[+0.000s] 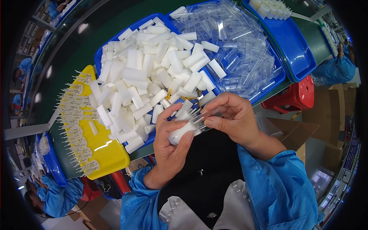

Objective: The person assembles components by fitting white foam blocks onto pronged plastic bases, sliding clear plastic sleeves over each foam block, and securing the clustered units together with a rubber band.

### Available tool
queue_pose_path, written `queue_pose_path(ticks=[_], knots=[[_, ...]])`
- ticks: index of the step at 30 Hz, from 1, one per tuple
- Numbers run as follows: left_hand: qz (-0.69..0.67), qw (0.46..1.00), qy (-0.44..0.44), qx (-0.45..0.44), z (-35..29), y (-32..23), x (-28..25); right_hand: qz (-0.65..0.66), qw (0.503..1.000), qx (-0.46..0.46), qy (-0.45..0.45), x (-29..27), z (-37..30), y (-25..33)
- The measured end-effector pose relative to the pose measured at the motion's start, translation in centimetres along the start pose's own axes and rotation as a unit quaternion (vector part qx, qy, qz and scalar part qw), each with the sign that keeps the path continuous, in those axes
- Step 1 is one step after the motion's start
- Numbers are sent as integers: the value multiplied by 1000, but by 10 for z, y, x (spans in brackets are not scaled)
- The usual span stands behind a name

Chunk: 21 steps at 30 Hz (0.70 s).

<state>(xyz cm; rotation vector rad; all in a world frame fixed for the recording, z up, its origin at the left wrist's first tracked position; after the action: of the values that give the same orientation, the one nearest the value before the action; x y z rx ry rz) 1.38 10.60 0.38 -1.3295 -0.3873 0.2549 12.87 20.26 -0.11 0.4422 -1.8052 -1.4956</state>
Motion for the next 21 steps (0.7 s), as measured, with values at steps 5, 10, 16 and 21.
queue_pose_path(ticks=[5, 10, 16, 21], knots=[[-29, 999, 15, 19, -1, 2, 0, -43, 998, -46, -5, 2, -3, 9], [12, 999, 36, 0, 0, -3, 4, -65, 996, -67, 9, 2, -3, 16], [88, 994, 67, -8, -1, -5, 7, -43, 997, 52, 31, 0, 1, 10], [112, 990, 74, 29, 0, -11, 8, -25, 999, 38, 30, 1, 0, 12]])
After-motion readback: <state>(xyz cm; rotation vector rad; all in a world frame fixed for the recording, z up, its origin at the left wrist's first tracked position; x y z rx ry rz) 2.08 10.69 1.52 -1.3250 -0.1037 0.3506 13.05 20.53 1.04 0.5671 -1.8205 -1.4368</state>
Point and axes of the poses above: each hand's wrist, its own z-axis towards the middle knuckle, its own x-axis out of the palm, y = z × x, the point moved 9 cm from there along z, towards the middle knuckle, and after that the axes turned 4 degrees about -z, right-handed, at the moved point
